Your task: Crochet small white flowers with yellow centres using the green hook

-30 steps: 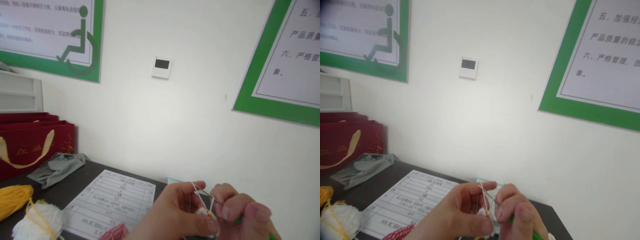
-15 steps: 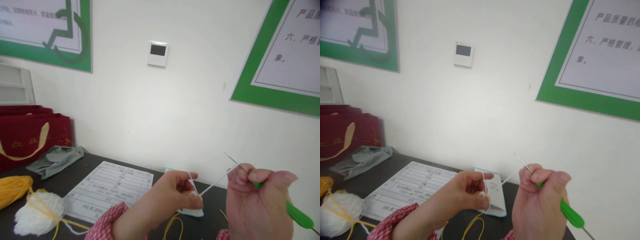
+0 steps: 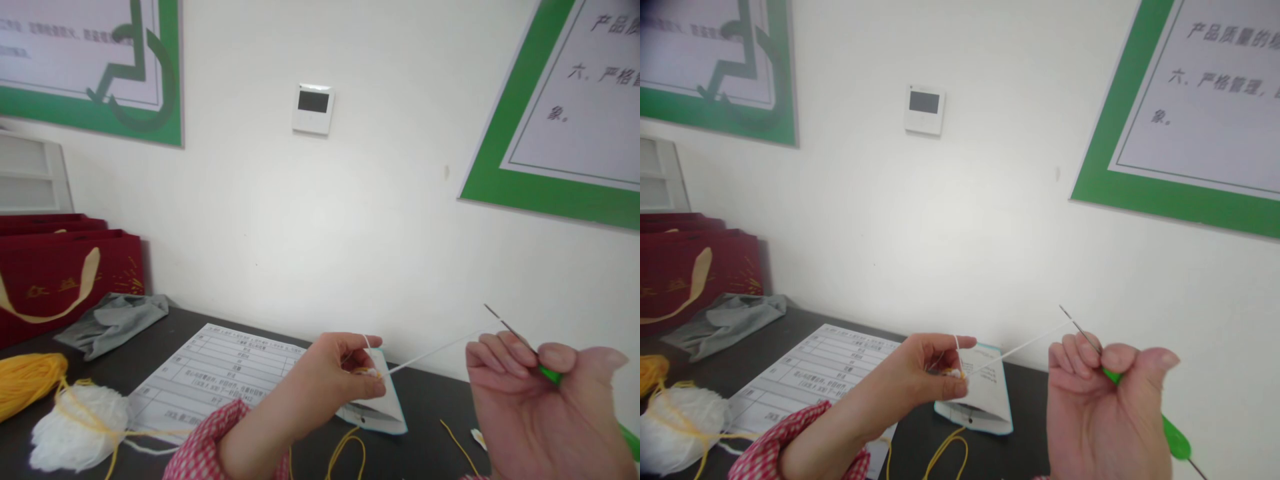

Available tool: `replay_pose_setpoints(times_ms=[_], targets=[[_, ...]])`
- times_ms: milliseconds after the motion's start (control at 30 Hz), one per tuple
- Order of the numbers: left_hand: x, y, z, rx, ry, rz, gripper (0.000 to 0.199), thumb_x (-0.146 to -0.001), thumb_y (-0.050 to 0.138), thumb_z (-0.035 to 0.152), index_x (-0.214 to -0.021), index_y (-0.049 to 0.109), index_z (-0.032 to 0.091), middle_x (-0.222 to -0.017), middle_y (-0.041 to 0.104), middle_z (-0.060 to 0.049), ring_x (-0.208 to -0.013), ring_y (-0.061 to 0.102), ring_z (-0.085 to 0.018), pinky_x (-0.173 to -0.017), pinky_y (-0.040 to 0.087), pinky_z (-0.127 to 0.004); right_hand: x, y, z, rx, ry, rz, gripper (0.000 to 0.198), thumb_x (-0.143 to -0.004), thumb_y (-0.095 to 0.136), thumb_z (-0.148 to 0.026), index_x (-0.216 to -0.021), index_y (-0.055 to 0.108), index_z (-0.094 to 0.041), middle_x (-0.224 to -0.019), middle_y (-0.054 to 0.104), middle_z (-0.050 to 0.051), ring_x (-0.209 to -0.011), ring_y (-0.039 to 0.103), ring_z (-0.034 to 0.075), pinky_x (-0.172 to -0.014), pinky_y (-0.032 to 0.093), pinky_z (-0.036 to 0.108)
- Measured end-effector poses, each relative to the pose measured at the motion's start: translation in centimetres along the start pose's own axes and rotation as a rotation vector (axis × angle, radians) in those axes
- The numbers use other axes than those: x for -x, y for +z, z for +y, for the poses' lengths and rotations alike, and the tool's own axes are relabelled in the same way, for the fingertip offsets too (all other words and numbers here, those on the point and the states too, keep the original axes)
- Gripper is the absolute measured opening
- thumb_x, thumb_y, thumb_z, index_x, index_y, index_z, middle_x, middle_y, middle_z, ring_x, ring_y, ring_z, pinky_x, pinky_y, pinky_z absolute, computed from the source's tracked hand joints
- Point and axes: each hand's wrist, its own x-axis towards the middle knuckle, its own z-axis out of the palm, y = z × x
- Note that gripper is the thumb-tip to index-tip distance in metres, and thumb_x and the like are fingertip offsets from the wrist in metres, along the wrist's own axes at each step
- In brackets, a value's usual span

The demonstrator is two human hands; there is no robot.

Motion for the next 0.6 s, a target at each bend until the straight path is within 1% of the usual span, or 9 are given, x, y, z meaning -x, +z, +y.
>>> replay_pose_setpoints(times_ms=[133, 200, 233, 300, 400, 500, 600], targets=[[0.3, 0.2, 0.1, 0.031, 0.003, -0.020, 0.059, -0.057, 0.084, 0.019, -0.114, 0.071, 0.012, -0.069, 0.053, 0.007, -0.065, 0.047, -0.010, -0.065, 0.035, -0.027, 0.2, 0.5, -0.2, -0.042, -0.021, 0.114, 0.061, -0.101, 0.043, -0.049, -0.049, 0.046, -0.017, -0.053, 0.034, -0.006, -0.053, 0.039, 0.008, -0.048, 0.037, 0.018], [0.4, 0.3, 0.2, 0.071, -0.003, -0.049, 0.063, -0.057, 0.085, 0.020, -0.118, 0.069, 0.012, -0.069, 0.054, 0.007, -0.065, 0.046, -0.009, -0.065, 0.035, -0.026, 0.3, 0.6, -0.3, -0.026, -0.060, 0.131, 0.063, -0.102, 0.039, -0.049, -0.047, 0.045, -0.017, -0.051, 0.034, -0.005, -0.052, 0.038, 0.008, -0.048, 0.036, 0.019], [0.6, 0.3, 0.3, 0.090, -0.012, -0.058, 0.065, -0.057, 0.086, 0.020, -0.119, 0.069, 0.012, -0.070, 0.054, 0.007, -0.065, 0.046, -0.009, -0.065, 0.035, -0.026, 0.3, 0.5, -0.4, -0.005, -0.078, 0.101, 0.063, -0.101, 0.041, -0.049, -0.048, 0.046, -0.018, -0.050, 0.035, -0.005, -0.051, 0.039, 0.009, -0.048, 0.036, 0.021], [0.8, 0.5, 0.6, 0.110, -0.033, -0.061, 0.068, -0.056, 0.086, 0.019, -0.121, 0.067, 0.013, -0.071, 0.054, 0.006, -0.065, 0.046, -0.009, -0.067, 0.036, -0.026, 0.2, 0.0, -0.5, 0.054, -0.090, -0.005, 0.057, -0.096, 0.051, -0.051, -0.049, 0.049, -0.020, -0.049, 0.039, -0.005, -0.049, 0.041, 0.011, -0.047, 0.036, 0.026], [1.2, 0.8, 0.9, 0.113, -0.050, -0.059, 0.073, -0.055, 0.087, 0.021, -0.124, 0.066, 0.014, -0.072, 0.054, 0.006, -0.066, 0.047, -0.009, -0.067, 0.035, -0.027, 0.1, -1.0, -0.4, 0.146, -0.059, -0.149, 0.046, -0.088, 0.064, -0.052, -0.054, 0.053, -0.024, -0.050, 0.043, -0.005, -0.048, 0.045, 0.015, -0.047, 0.037, 0.032], [1.5, 1.0, 1.1, 0.115, -0.047, -0.057, 0.080, -0.054, 0.089, 0.026, -0.129, 0.062, 0.013, -0.074, 0.055, 0.005, -0.068, 0.048, -0.010, -0.068, 0.036, -0.028, 0.2, -1.4, -0.2, 0.179, -0.041, -0.185, 0.043, -0.088, 0.065, -0.051, -0.055, 0.053, -0.025, -0.050, 0.043, -0.005, -0.048, 0.047, 0.016, -0.048, 0.038, 0.033], [1.5, 1.2, 0.8, 0.116, -0.037, -0.060, 0.085, -0.052, 0.090, 0.027, -0.131, 0.060, 0.013, -0.074, 0.055, 0.005, -0.068, 0.048, -0.010, -0.068, 0.037, -0.029, 0.4, -1.3, -0.2, 0.169, -0.038, -0.194, 0.044, -0.088, 0.065, -0.051, -0.054, 0.052, -0.025, -0.050, 0.043, -0.004, -0.048, 0.046, 0.016, -0.048, 0.038, 0.033]])
